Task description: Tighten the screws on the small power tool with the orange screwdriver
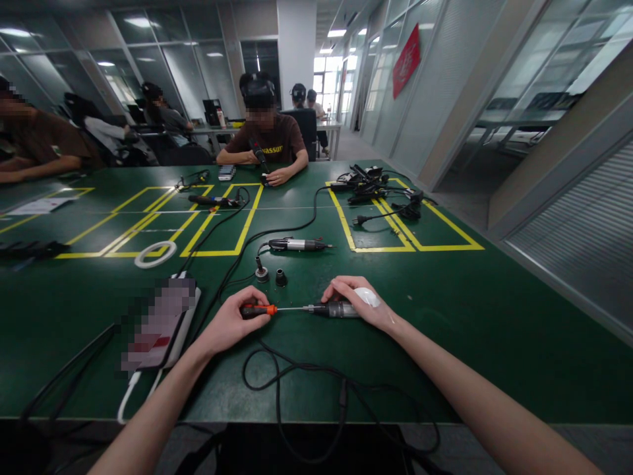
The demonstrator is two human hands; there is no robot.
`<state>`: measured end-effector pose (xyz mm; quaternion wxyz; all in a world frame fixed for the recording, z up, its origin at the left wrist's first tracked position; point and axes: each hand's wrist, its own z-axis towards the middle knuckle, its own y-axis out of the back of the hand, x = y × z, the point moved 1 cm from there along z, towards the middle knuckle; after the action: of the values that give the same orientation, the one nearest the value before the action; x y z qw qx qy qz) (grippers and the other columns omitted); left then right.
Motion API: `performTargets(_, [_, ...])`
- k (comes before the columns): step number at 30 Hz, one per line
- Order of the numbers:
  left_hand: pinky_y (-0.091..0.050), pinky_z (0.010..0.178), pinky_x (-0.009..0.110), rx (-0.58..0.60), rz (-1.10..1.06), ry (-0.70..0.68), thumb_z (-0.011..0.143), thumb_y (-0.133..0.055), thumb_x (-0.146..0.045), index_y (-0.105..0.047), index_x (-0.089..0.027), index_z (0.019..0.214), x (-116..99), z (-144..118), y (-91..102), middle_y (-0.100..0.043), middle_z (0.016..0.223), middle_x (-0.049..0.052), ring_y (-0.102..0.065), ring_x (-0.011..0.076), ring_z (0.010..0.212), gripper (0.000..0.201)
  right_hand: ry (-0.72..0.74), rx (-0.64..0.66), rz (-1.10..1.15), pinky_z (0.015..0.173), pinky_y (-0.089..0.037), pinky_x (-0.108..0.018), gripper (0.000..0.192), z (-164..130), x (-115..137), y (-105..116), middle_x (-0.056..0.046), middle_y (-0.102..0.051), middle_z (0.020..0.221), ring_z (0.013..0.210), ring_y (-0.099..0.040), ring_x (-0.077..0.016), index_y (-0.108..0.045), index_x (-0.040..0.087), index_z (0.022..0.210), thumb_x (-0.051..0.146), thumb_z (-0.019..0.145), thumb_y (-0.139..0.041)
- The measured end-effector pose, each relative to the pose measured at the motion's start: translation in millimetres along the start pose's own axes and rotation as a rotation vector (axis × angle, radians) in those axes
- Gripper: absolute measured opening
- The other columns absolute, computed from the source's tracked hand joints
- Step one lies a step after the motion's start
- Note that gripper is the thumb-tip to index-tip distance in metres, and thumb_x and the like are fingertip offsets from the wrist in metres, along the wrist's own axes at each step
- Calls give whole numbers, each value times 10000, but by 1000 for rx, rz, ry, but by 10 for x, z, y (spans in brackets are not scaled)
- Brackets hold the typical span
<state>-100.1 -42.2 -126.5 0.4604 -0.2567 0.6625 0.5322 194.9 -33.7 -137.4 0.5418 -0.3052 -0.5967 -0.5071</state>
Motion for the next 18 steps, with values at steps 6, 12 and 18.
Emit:
performTargets(6, [-531,795,286,8,-27,41,759,-759,-432,-709,-161,828,-4,5,-9,-739,851,43,-667,179,799,284,6,-17,-3,826,-523,-359,612,5,-17,-5,-94,-789,843,837,-697,-239,-766,184,746,714,948,-534])
performTargets(12, [-491,742,257,-14,76,6,851,-664,-525,-763,-156,815,86,29,-14,-735,805,42,-638,165,764,383,4,-17,9,791,-523,-349,641,16,-54,-8,-95,-785,829,813,-692,-235,-766,182,746,752,928,-535])
performTargets(18, [-447,681,245,-64,172,-131,927,-569,-493,-763,-163,721,113,42,-24,-669,730,32,-584,140,688,435,14,-21,17,826,-526,-354,621,11,-37,-10,-94,-793,837,837,-703,-240,-763,188,736,734,935,-546])
